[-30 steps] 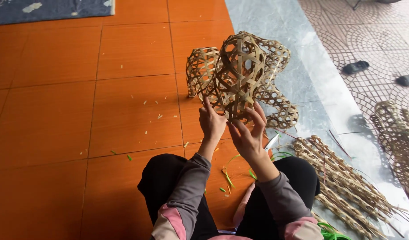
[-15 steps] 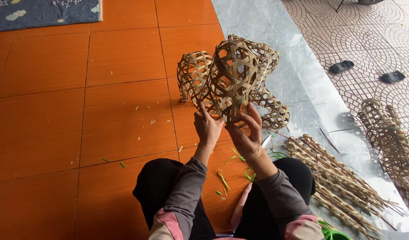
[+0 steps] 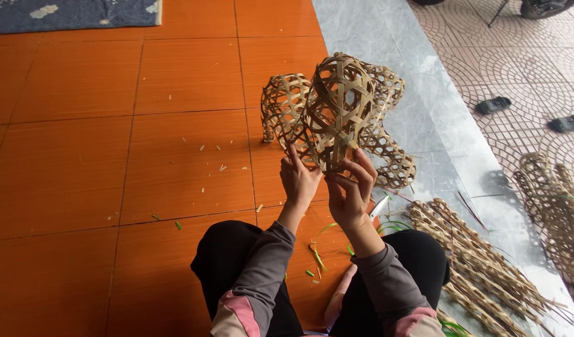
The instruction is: Assembling and trimming woven bamboo animal structures using scissors and plastic ties
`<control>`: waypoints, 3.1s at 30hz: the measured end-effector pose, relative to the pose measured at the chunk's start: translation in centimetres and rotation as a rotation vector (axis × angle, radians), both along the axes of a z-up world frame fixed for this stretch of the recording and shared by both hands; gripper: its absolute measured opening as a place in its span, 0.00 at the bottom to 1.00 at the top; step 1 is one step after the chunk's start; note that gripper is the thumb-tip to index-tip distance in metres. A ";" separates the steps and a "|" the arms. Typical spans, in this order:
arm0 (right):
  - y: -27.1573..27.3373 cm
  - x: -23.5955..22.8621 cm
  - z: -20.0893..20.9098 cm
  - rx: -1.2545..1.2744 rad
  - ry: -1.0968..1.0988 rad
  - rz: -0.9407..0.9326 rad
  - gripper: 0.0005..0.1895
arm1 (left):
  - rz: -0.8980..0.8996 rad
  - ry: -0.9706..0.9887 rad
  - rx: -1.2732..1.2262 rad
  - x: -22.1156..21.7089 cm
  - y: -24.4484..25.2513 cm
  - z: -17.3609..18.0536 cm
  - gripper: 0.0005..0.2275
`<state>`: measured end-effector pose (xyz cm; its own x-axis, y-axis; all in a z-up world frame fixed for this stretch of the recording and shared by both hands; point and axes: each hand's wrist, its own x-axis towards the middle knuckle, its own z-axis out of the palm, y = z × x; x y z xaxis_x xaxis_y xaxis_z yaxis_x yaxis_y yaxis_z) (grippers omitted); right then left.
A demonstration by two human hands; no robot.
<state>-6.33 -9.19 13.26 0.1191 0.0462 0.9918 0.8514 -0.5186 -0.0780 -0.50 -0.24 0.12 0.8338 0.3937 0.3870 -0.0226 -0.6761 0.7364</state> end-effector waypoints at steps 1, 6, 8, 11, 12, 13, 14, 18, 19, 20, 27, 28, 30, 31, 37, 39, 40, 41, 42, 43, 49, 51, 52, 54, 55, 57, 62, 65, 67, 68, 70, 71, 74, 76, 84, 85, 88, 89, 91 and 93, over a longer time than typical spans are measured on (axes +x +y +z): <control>0.3 0.1 0.1 0.009 -0.011 -0.007 0.05 | 0.003 -0.030 0.000 -0.1 0.1 0.5 0.50; 0.3 -0.2 0.8 -0.006 -0.016 0.017 0.05 | 0.100 -0.122 0.078 0.1 0.4 0.1 0.48; -0.2 0.0 0.4 -0.033 -0.004 -0.007 0.06 | 0.078 -0.183 0.090 -0.1 0.3 0.6 0.48; -0.7 0.3 -0.5 -0.027 0.016 0.001 0.07 | 0.053 -0.150 0.041 -0.1 0.2 0.6 0.50; -0.5 0.3 -0.4 -0.029 0.015 0.017 0.07 | 0.070 -0.149 0.040 -0.5 0.4 1.4 0.50; -0.4 0.2 -0.3 -0.021 0.029 0.029 0.08 | 0.031 -0.109 0.013 -0.8 0.6 2.1 0.49; -0.4 0.1 -0.2 -0.012 0.043 0.040 0.08 | -0.008 -0.069 -0.014 -1.2 0.7 2.9 0.48; -0.4 0.5 -1.2 -0.011 0.042 0.005 0.08 | -0.023 -0.024 -0.004 -1.1 0.7 2.7 0.48; -0.3 0.5 -1.3 0.000 0.041 -0.014 0.08 | -0.028 -0.011 -0.006 -1.1 0.7 2.7 0.49; -0.2 0.4 -1.4 0.011 0.040 -0.033 0.08 | -0.033 0.003 -0.009 -1.1 0.7 2.6 0.49; 1.2 0.0 -0.5 0.060 0.028 -0.038 0.06 | -0.036 0.033 -0.017 -1.5 0.8 2.8 0.49; 1.3 0.1 -0.6 0.069 0.033 -0.050 0.07 | -0.040 0.035 -0.026 -1.5 0.8 2.9 0.49; 1.6 0.1 -0.6 0.076 0.037 -0.063 0.07 | -0.043 0.036 -0.036 -1.5 1.0 2.9 0.49; 1.7 0.0 -0.4 0.087 0.045 -0.058 0.08 | -0.028 0.000 -0.034 -1.5 0.9 2.9 0.48; 2.5 -0.6 1.7 0.090 0.108 -0.072 0.20 | 0.075 -0.152 0.068 -0.5 0.4 0.7 0.46; 2.5 -0.9 2.3 0.048 0.118 -0.093 0.25 | 0.072 -0.157 0.088 -0.3 0.7 0.3 0.46; 2.4 -1.2 2.5 0.029 0.140 -0.070 0.27 | 0.003 -0.106 0.015 -0.3 1.0 0.1 0.46; 2.5 -1.3 2.8 0.006 0.161 -0.036 0.30 | -0.055 -0.055 -0.059 -0.1 1.4 -0.1 0.46; 2.1 -1.2 2.3 0.007 0.156 -0.045 0.30 | -0.064 -0.060 -0.059 -0.6 1.9 1.4 0.46; 1.9 -1.1 1.7 -0.007 0.158 -0.047 0.28 | -0.099 0.017 -0.085 -1.3 2.5 2.9 0.42; 1.5 -1.1 0.5 -0.021 0.154 -0.060 0.23 | -0.225 -0.441 -0.241 -4.4 4.8 11.7 0.15; 1.6 -1.1 0.4 -0.026 0.132 -0.051 0.20 | -0.314 -0.563 -0.356 -5.1 4.8 13.6 0.11; 1.6 -1.2 0.5 -0.037 0.125 -0.067 0.19 | -0.374 -0.553 -0.435 -5.5 4.8 14.2 0.10; 1.3 -1.2 0.2 -0.051 0.114 -0.080 0.18 | -0.432 -0.549 -0.515 -5.8 4.8 15.1 0.10; 1.1 -1.1 -0.1 -0.062 0.116 -0.079 0.17 | -0.468 -0.540 -0.518 -5.9 4.9 15.3 0.08; 0.9 -1.0 -0.6 -0.073 0.116 -0.078 0.16 | -0.505 -0.534 -0.521 -6.2 5.0 16.0 0.07; 0.5 -1.1 -1.0 -0.095 0.117 -0.081 0.14 | -0.570 -0.466 -0.499 -6.7 4.7 16.4 0.05; 0.2 -1.1 -1.5 -0.091 0.120 -0.066 0.14 | -0.634 -0.411 -0.581 -7.7 5.0 17.7 0.07; 0.2 -1.3 -1.4 -0.088 0.126 -0.070 0.14 | -0.631 -0.409 -0.563 -7.4 5.1 17.2 0.06; 0.2 -1.3 -1.3 -0.085 0.130 -0.075 0.13 | -0.629 -0.409 -0.544 -7.2 5.2 17.0 0.05; 0.2 -1.4 -1.4 -0.087 0.134 -0.075 0.14 | -0.621 -0.417 -0.534 -7.2 5.1 16.7 0.05; 0.2 -1.4 -1.4 -0.089 0.136 -0.076 0.14 | -0.614 -0.424 -0.524 -7.1 5.0 16.6 0.06; 0.3 -1.4 -1.6 -0.080 0.143 -0.079 0.14 | -0.594 -0.454 -0.464 -7.8 5.0 17.7 0.04; 0.3 -1.4 -1.7 -0.083 0.147 -0.075 0.14 | -0.596 -0.457 -0.438 -7.6 5.0 17.1 0.04; 0.0 -1.5 -1.8 -0.110 0.137 -0.080 0.12 | -0.579 -0.496 -0.353 -6.6 4.6 15.0 0.03; 0.2 -1.7 -1.6 -0.118 0.131 -0.074 0.12 | -0.573 -0.498 -0.335 -6.6 4.7 15.1 0.02; 0.3 -1.7 -1.4 -0.126 0.109 -0.071 0.11 | -0.555 -0.498 -0.299 -6.6 4.8 15.1 0.01; 0.3 -1.6 -1.5 -0.127 0.093 -0.075 0.10 | -0.544 -0.497 -0.279 -6.6 4.8 15.1 0.01; 0.5 -1.6 -1.6 -0.115 0.087 -0.072 0.09 | -0.525 -0.475 -0.278 -6.6 4.6 15.2 0.01; 0.7 -1.7 -1.7 -0.102 0.081 -0.070 0.08 | -0.508 -0.454 -0.276 -6.7 4.5 15.3 0.02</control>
<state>-8.03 -8.52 11.56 0.2047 0.1353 0.9694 0.8062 -0.5849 -0.0886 -7.22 4.29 15.45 0.7209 0.1342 0.6800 -0.6269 -0.2922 0.7223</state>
